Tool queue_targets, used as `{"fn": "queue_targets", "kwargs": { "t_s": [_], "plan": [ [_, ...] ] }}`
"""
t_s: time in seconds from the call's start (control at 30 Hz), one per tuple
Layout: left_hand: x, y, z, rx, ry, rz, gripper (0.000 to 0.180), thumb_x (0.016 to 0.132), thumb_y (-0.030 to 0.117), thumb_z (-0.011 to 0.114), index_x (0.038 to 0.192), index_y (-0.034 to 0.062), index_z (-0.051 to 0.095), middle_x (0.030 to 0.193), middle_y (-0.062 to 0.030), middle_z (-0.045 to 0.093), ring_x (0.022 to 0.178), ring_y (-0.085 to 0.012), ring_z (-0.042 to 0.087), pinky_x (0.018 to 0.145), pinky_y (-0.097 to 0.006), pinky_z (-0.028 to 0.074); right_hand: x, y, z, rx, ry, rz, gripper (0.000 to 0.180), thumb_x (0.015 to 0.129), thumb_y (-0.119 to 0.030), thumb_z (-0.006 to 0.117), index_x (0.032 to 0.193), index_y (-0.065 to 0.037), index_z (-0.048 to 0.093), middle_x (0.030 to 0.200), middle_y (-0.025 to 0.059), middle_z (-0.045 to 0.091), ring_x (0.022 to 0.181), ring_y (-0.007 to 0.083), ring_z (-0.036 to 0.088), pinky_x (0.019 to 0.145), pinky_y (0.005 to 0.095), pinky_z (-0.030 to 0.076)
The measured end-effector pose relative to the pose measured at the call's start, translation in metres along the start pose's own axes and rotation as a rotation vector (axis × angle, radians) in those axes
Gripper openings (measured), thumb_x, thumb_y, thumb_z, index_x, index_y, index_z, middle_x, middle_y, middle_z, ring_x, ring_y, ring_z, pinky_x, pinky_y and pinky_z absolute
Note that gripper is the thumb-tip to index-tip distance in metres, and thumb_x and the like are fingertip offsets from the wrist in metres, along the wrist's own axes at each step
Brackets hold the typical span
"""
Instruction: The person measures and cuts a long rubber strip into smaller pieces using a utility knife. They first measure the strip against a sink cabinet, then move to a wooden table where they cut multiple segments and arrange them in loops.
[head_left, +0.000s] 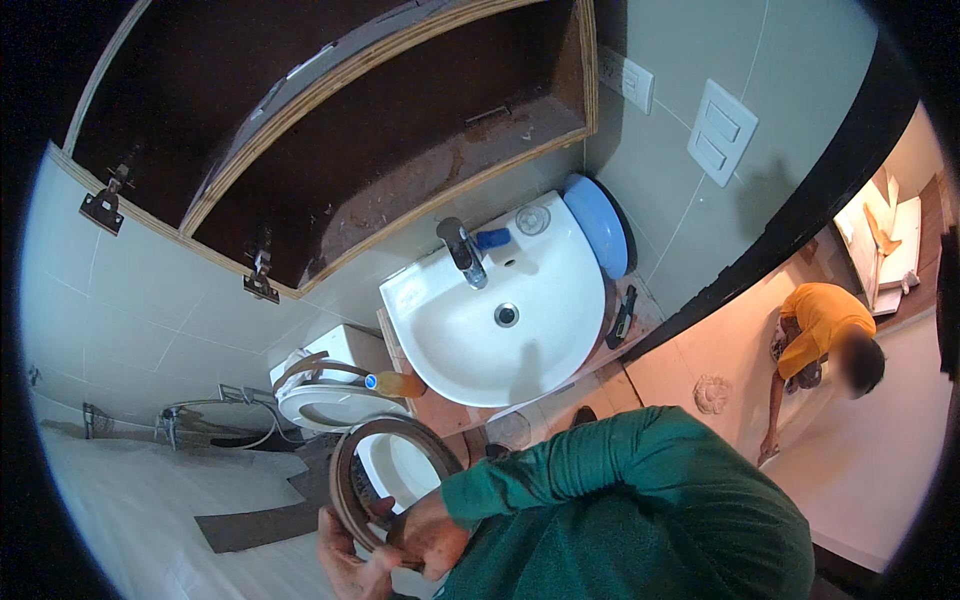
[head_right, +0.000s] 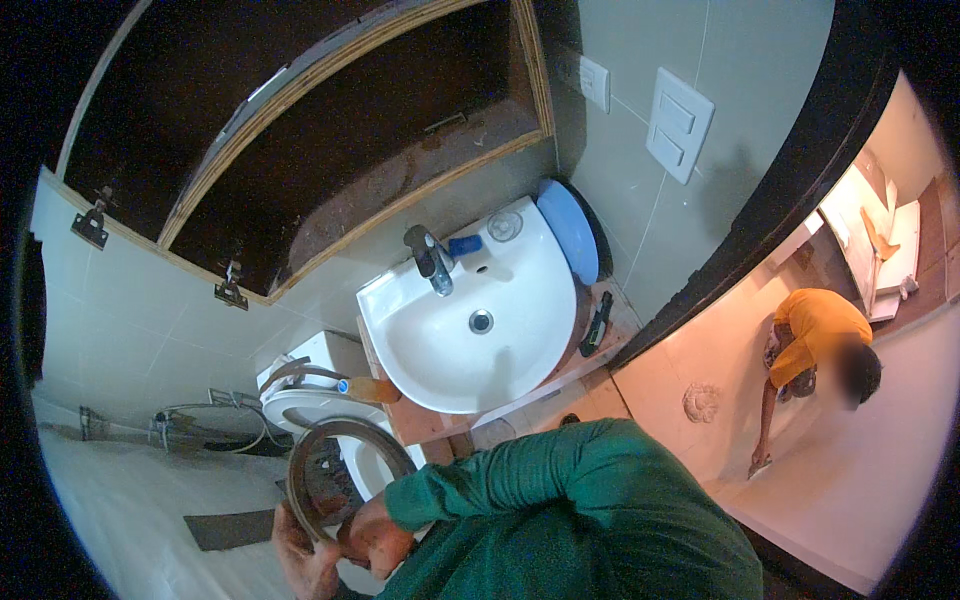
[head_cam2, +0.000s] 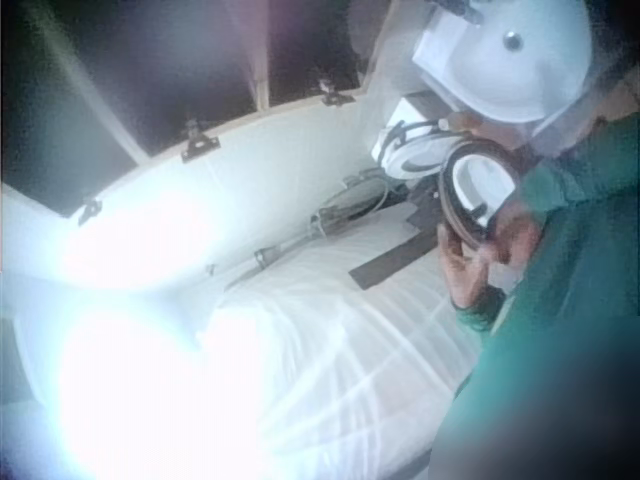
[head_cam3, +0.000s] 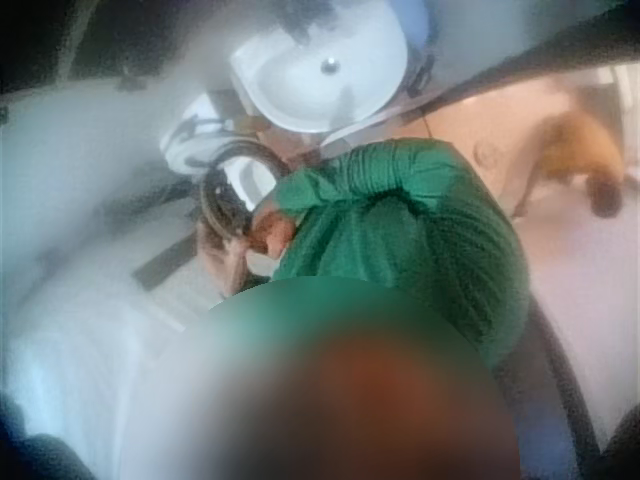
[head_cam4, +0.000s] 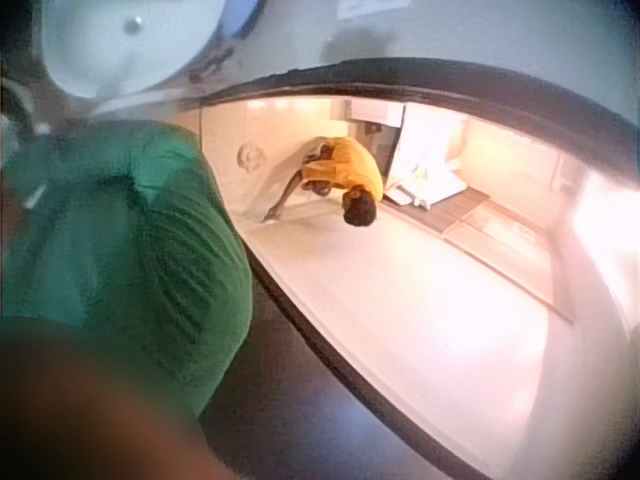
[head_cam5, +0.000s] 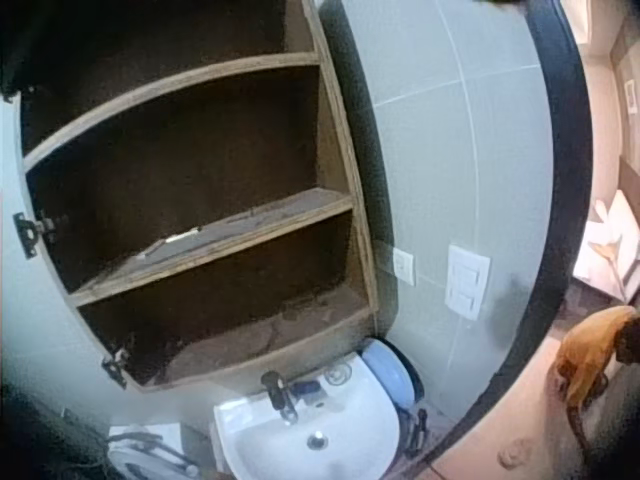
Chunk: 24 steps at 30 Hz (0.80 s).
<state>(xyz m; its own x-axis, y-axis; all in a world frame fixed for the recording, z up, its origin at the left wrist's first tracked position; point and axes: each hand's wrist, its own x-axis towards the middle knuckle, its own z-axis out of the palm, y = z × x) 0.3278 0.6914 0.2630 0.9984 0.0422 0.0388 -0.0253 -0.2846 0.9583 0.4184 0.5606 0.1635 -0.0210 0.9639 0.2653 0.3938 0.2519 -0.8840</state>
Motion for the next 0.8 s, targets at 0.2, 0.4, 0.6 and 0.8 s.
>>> {"fn": "queue_targets", "kwargs": {
  "t_s": [0.2,0.4,0.6,0.8],
  "plan": [
    [0.01,-0.007,0.0,0.071,0.433,-0.063,0.025,0.096,0.008,0.075,0.115,-0.0025,0.064,0.107,-0.0138,0.072,0.092,-0.0203,0.068,0.076,-0.034,0.055,-0.045,-0.027,-0.025,-0.326,0.153,0.038,0.04,0.085,-0.034,0.079,0.099,0.002,0.073,0.113,0.0227,0.072,0.109,0.0418,0.069,0.094,0.0497,0.056],
    [0.014,-0.02,-0.033,0.075,0.819,0.126,0.053,0.091,0.009,0.077,0.134,-0.0105,0.054,0.108,-0.0206,0.071,0.099,-0.0294,0.068,0.082,-0.04,0.058,-0.215,-0.032,-0.1,0.099,1.559,0.1,0.046,0.095,0.002,0.06,0.141,-0.001,0.059,0.143,0.0152,0.061,0.116,0.021,0.068,0.101,0.0358,0.055],
    [0.027,-0.004,-0.02,0.381,0.67,0.161,0.041,0.091,0.012,0.075,0.122,-0.0119,0.065,0.11,-0.0191,0.072,0.098,-0.0262,0.065,0.084,-0.04,0.056,-0.281,0.011,-0.176,0.316,2.117,0.056,0.068,0.094,-0.004,0.058,0.159,0.003,0.041,0.156,0.0227,0.051,0.124,0.0315,0.061,0.107,0.0429,0.051],
    [0.03,0.003,0.004,0.162,0.567,0.159,0.041,0.09,0.01,0.074,0.124,-0.011,0.066,0.112,-0.0175,0.072,0.098,-0.0246,0.066,0.085,-0.039,0.056,-0.291,0.012,-0.215,0.407,2.099,-0.056,0.07,0.087,-0.001,0.061,0.155,0.004,0.046,0.154,0.0219,0.051,0.128,0.0318,0.057,0.102,0.0436,0.053]
  ]
}}
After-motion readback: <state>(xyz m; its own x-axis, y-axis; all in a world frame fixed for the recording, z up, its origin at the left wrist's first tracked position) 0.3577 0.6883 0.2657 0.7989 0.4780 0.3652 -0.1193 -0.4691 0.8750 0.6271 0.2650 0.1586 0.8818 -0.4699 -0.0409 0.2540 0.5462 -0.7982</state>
